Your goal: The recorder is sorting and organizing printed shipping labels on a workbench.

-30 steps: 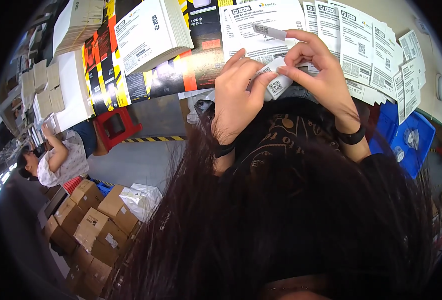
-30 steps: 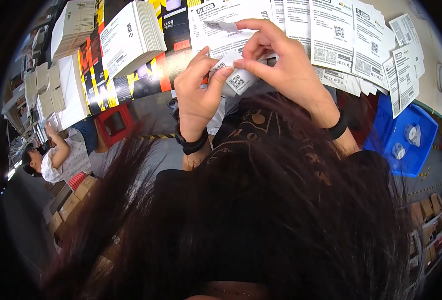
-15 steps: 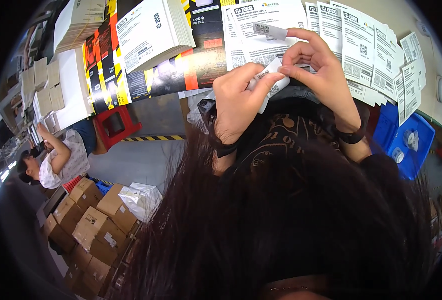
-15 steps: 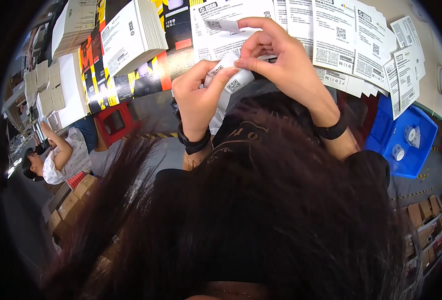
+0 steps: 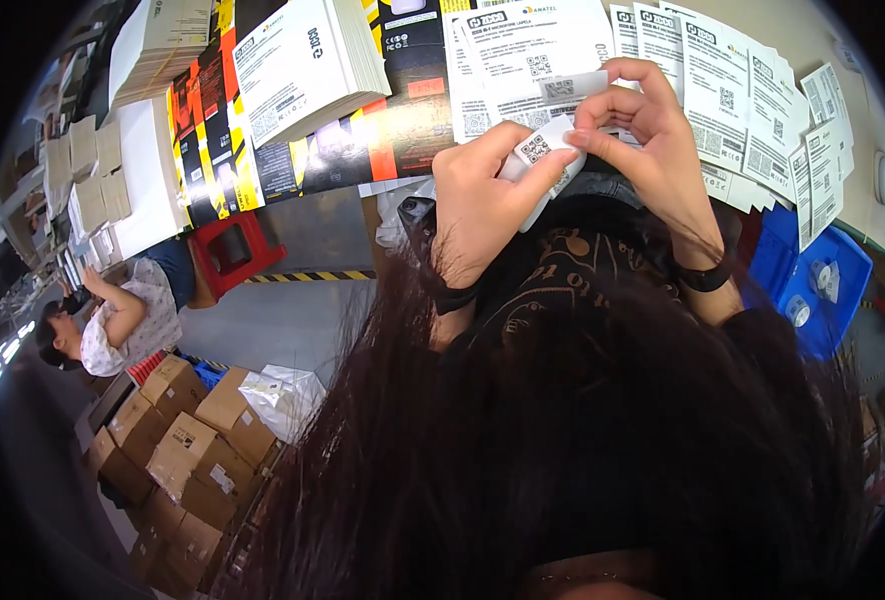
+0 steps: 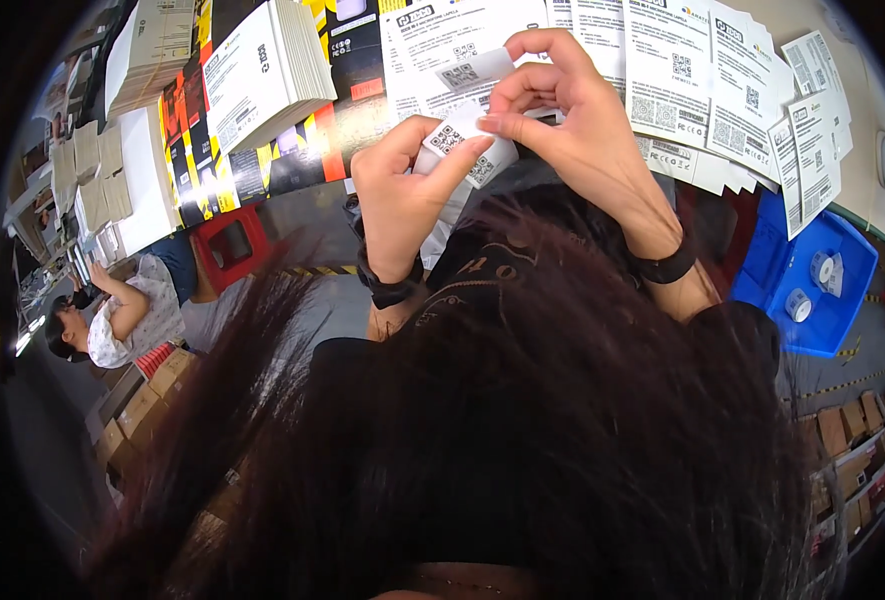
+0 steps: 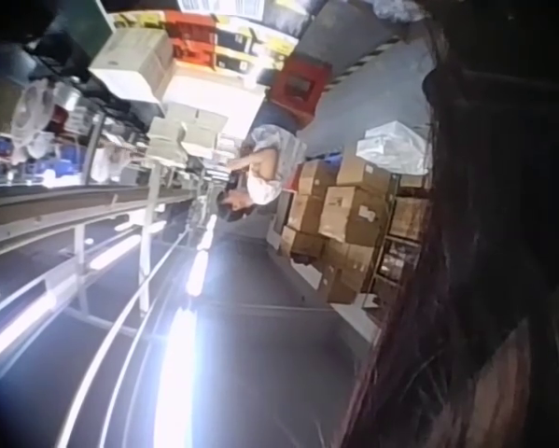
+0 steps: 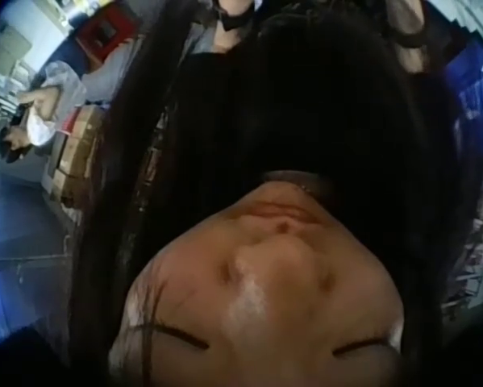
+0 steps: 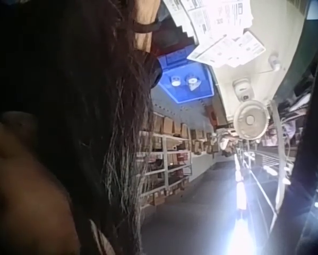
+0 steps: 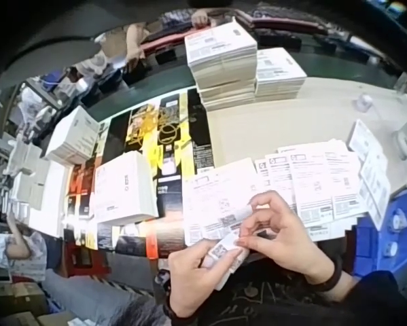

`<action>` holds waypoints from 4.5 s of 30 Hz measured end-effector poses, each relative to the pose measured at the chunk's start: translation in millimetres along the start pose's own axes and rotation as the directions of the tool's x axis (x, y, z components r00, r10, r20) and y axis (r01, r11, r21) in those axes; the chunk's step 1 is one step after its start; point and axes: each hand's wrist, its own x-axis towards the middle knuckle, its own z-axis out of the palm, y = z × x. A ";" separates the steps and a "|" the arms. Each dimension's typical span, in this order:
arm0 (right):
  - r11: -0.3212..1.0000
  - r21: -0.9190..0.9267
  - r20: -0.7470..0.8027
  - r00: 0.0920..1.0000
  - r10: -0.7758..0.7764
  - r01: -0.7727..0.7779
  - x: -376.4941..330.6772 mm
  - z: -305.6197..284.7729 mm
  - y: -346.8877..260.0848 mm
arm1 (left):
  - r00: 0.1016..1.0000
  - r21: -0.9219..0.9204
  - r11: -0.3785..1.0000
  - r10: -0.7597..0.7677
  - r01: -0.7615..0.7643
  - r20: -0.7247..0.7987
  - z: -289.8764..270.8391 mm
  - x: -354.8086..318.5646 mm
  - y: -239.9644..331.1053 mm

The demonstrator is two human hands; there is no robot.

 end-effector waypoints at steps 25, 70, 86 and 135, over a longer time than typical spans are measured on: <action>0.985 0.018 -0.321 0.934 -0.159 0.174 -0.1 -22.2 13.6 | 0.996 -0.040 0.998 -0.050 0.053 0.080 9.0 -8.1 -3.7; 0.986 0.044 -0.198 0.969 -0.151 0.163 6.2 -16.2 7.6 | 0.965 -0.035 0.982 0.188 -0.185 0.181 9.2 7.3 -15.7; 0.966 -0.024 0.135 0.959 -0.250 0.256 3.0 -3.9 1.2 | 0.846 0.020 0.859 0.500 -0.511 0.184 0.3 4.6 -7.7; 0.954 0.039 0.008 0.955 -0.297 0.296 -2.1 2.6 5.2 | 0.949 -0.016 0.962 0.266 -0.273 -0.169 1.2 0.2 -3.0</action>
